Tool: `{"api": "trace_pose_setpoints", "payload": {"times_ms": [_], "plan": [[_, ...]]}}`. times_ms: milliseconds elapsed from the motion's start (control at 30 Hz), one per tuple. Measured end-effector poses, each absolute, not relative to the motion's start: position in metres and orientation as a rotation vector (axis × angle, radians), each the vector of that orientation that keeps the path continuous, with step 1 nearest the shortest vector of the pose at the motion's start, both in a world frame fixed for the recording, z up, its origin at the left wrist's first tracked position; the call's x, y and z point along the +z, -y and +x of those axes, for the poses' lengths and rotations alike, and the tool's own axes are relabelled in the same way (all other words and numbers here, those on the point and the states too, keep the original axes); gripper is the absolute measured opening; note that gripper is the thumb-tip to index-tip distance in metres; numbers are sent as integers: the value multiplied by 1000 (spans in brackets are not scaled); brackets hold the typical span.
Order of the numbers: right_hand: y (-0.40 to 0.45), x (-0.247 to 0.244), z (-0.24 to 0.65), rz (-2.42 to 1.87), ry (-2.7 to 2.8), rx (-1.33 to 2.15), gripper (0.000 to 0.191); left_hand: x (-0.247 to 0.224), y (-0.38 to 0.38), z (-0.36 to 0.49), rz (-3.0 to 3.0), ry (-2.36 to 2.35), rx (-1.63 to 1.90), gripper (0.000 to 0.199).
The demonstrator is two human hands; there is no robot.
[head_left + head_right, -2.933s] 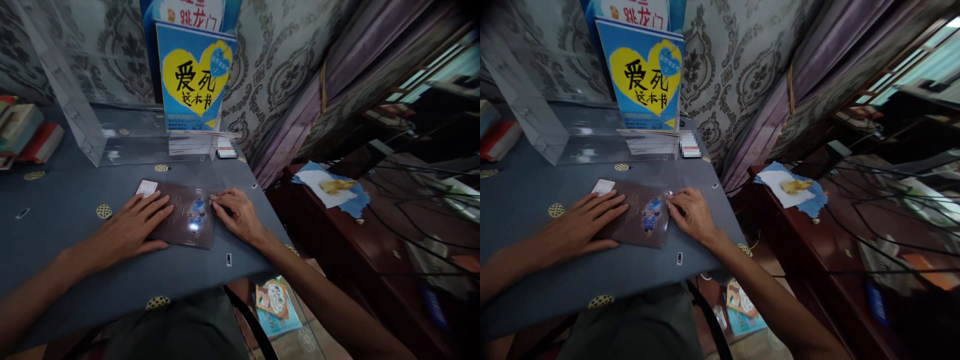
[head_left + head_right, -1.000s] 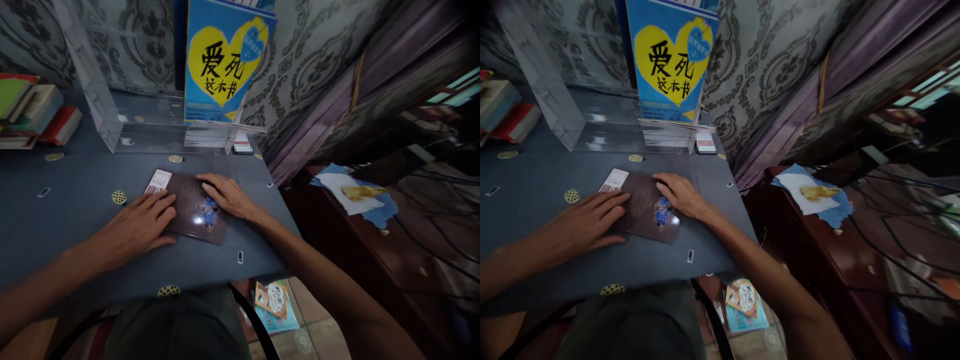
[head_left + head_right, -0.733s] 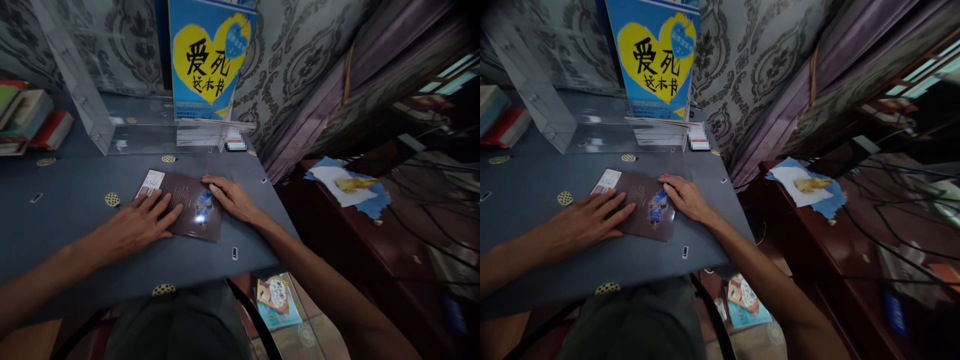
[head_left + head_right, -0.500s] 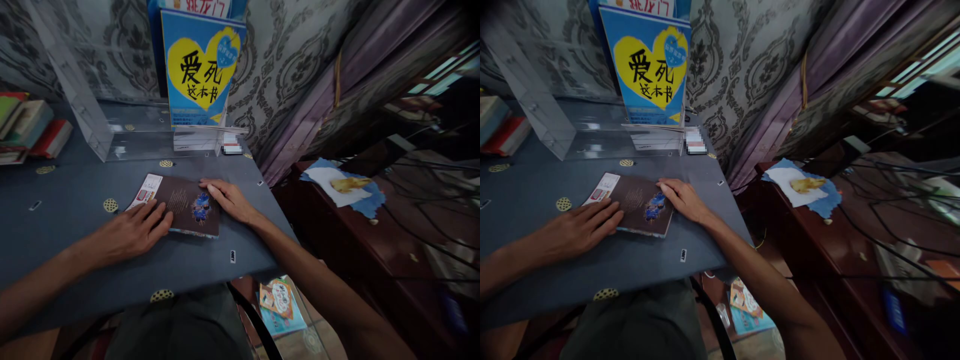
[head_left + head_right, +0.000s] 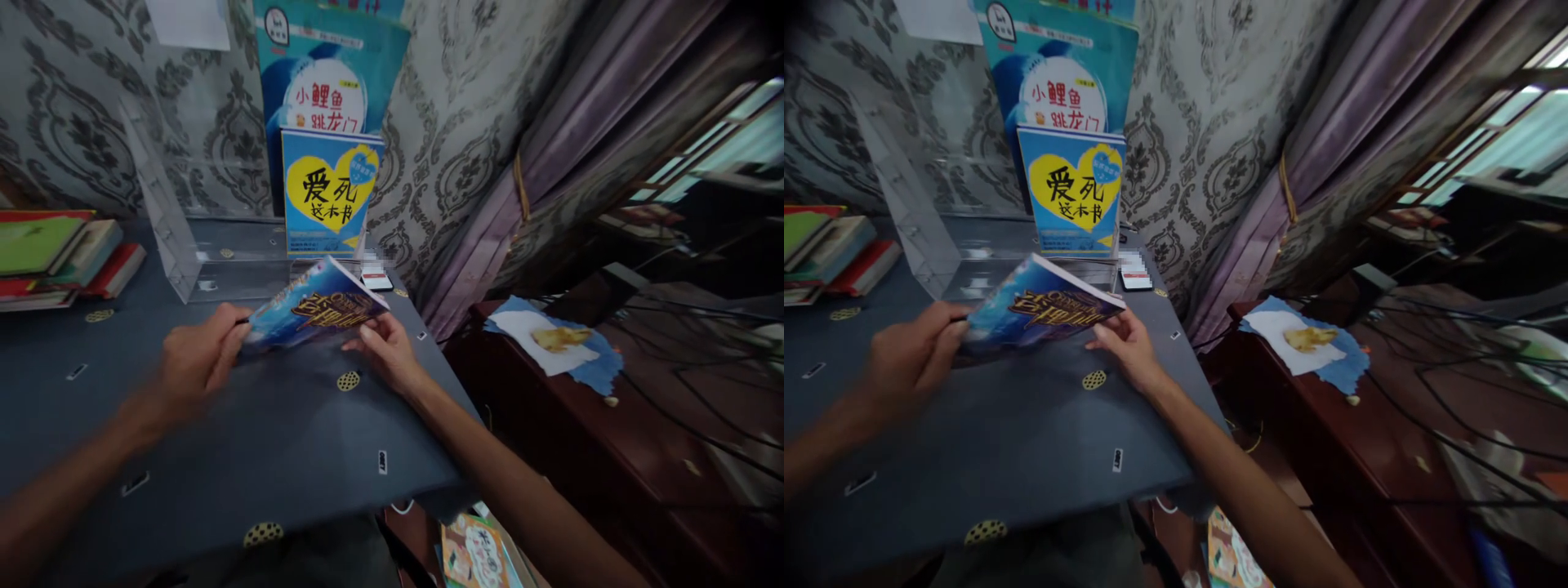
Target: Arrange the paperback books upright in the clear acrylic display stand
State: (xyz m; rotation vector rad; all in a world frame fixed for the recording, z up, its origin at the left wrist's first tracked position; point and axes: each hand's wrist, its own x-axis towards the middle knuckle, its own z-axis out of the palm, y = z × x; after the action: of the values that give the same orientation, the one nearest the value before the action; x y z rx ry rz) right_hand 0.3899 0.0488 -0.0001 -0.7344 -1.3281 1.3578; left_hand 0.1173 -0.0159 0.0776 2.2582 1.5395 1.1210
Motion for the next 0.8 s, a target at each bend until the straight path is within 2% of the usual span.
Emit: {"api": "trace_pose_setpoints", "payload": {"times_ms": [100,167,267,433,800], "plan": [[-42,13,384,-712,1433,1355,45,89,19,131,2103,-1568,1269,30],[-37,25,384,-717,1515,1333,40,89,21,137,1988,-1565,1296,32],[-33,36,386,-749,1558,1358,40,77,20,136,1817,-1514,1236,40],[-34,27,386,-837,1521,1511,50,53,21,121,1639,-1431,922,52],[-31,23,382,-874,1551,1602,48,39,30,109,1461,-1286,742,49]]}}
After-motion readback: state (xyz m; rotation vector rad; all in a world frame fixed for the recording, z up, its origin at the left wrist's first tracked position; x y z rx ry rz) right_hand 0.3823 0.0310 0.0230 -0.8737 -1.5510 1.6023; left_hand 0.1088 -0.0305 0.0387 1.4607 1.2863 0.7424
